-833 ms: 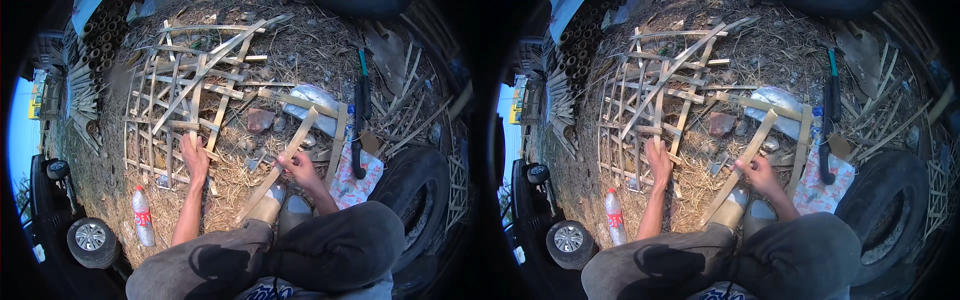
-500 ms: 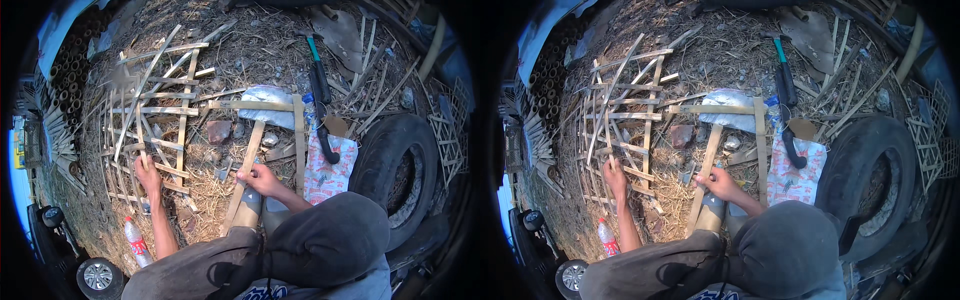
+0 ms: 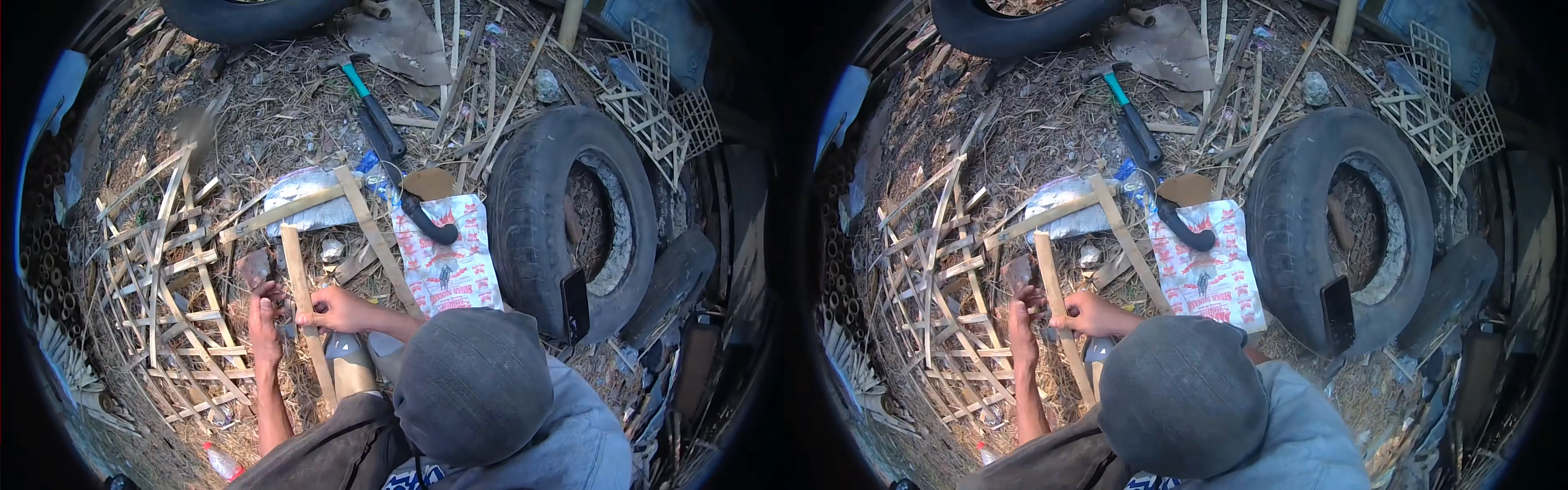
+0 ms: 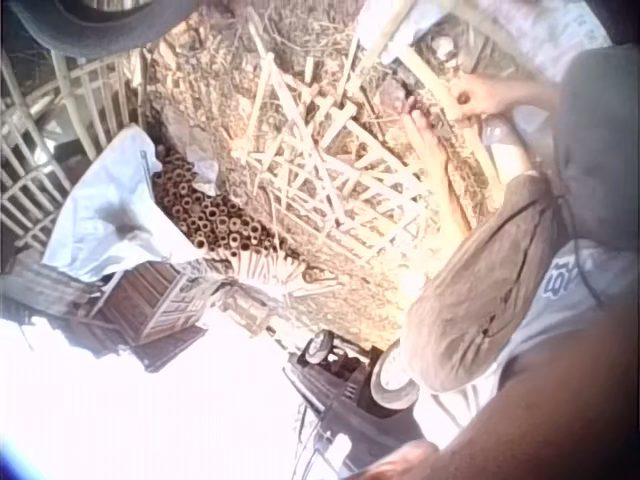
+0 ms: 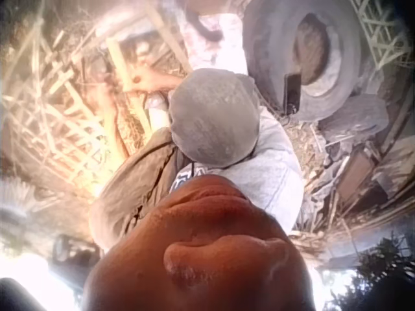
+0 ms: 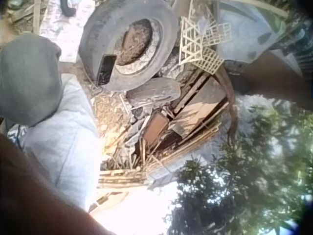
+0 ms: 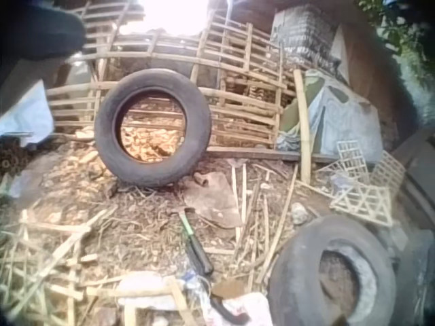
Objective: The person assembles a wooden frame by fitting bamboo slats together and securing them using a hammer and small nails.
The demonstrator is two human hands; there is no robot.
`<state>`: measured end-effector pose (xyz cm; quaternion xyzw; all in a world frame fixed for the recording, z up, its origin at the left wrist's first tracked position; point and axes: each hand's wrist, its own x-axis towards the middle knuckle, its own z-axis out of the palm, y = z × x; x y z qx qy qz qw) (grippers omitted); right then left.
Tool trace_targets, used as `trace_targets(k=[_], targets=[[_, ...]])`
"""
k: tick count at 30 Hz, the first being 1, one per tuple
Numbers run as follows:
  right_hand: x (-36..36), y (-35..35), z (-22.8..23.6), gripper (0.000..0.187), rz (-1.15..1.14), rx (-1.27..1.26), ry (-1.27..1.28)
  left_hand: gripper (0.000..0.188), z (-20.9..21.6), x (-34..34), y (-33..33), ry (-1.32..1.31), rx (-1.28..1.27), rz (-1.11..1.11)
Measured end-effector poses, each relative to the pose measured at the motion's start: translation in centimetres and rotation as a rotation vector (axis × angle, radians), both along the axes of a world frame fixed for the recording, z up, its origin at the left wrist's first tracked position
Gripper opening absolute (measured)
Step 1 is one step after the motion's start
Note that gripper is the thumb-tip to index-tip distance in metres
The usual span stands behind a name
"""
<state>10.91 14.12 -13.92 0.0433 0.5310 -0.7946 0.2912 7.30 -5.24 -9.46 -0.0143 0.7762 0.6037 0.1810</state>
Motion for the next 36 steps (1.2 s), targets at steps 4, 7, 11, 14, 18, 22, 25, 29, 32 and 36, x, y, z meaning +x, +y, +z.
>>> trace_targets(k=[4,7,11,14,18,22,25,29,32,36], targets=[[-0.4,4.1,2.3,0.034,0.159,0.099,0.106,0.052,-1.7,1.6,4.5,-0.338,0.106,-0.216],[-4.1,10.0,6.3,0.050,0.573,0.500,-0.004,0.052,-2.4,1.2,4.7,-0.237,0.086,-0.234],[-9.0,19.5,2.4,0.043,-0.321,0.544,0.010,0.051,-1.6,-0.6,3.4,-0.421,0.162,-0.059],[-12.9,32.5,-4.2,0.033,-0.904,0.955,-0.023,0.051,-2.7,-0.8,6.0,-0.479,0.215,-0.118],[-18.2,34.7,-6.0,0.031,-0.941,1.530,-0.223,0.051,-2.8,-1.8,5.0,-0.511,0.175,-0.099],[-21.8,35.9,-6.1,0.034,-0.728,1.672,-0.200,0.053,-2.5,-2.1,4.6,-0.518,0.162,-0.073],[-22.7,38.8,-7.8,0.033,-0.720,1.569,-0.301,0.052,-2.8,-2.1,4.9,-0.553,0.183,-0.106],[-24.5,36.8,-6.8,0.030,-0.679,1.059,-0.410,0.051,-1.9,-2.7,3.4,-0.531,0.157,-0.079],[-22.1,42.8,-10.2,0.037,-0.780,1.225,-0.448,0.050,-3.1,-1.9,6.0,-0.576,0.233,-0.133],[-22.7,36.8,-6.4,0.042,-0.847,1.318,-0.305,0.050,-1.0,-3.3,4.0,-0.524,0.171,-0.081]])
